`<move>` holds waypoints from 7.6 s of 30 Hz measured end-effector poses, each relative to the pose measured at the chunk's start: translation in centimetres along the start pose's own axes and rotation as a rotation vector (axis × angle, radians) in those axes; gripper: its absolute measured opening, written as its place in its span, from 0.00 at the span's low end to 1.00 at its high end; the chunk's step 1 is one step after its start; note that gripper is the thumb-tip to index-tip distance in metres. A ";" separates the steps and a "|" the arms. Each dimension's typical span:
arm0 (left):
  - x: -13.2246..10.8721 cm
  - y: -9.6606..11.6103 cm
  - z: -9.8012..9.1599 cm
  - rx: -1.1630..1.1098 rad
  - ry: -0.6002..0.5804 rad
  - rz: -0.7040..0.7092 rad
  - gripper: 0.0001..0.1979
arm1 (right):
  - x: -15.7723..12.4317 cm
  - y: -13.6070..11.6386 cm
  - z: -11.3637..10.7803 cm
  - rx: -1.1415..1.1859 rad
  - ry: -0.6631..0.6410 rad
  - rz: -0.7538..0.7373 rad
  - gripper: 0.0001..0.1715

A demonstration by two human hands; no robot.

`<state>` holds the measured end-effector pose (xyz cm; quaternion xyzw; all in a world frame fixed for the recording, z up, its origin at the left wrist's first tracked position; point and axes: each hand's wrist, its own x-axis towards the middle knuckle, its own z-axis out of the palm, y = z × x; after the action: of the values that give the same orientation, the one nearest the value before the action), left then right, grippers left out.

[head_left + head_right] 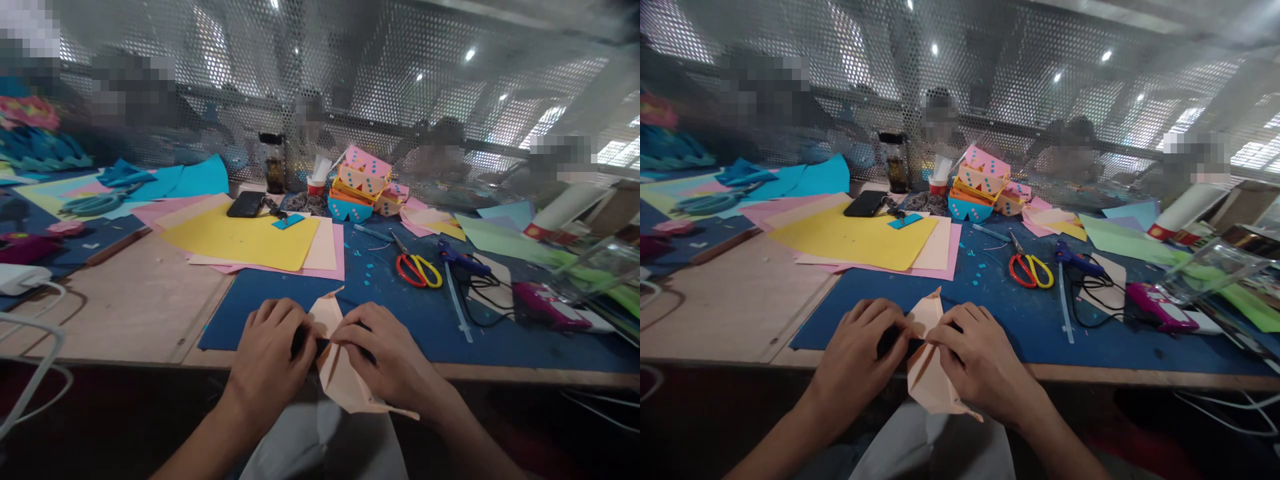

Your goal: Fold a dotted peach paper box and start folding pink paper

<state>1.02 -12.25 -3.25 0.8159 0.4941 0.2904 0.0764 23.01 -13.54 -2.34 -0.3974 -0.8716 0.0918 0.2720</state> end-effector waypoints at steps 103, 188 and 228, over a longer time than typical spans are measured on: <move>0.1 -0.7 -0.7 -0.144 -0.029 0.013 0.06 | -0.1 0.1 -0.2 0.002 -0.027 -0.020 0.21; -2.5 0.0 -0.7 0.047 0.061 0.380 0.17 | 0.1 0.4 0.0 -0.077 -0.020 -0.058 0.19; -4.8 -1.4 1.5 0.444 0.182 0.553 0.20 | 0.0 1.2 0.1 -0.184 -0.088 -0.152 0.18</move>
<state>-0.85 -15.40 -7.00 0.8863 0.3104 0.2569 -0.2282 23.73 -12.78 -2.87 -0.3488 -0.9151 0.0079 0.2020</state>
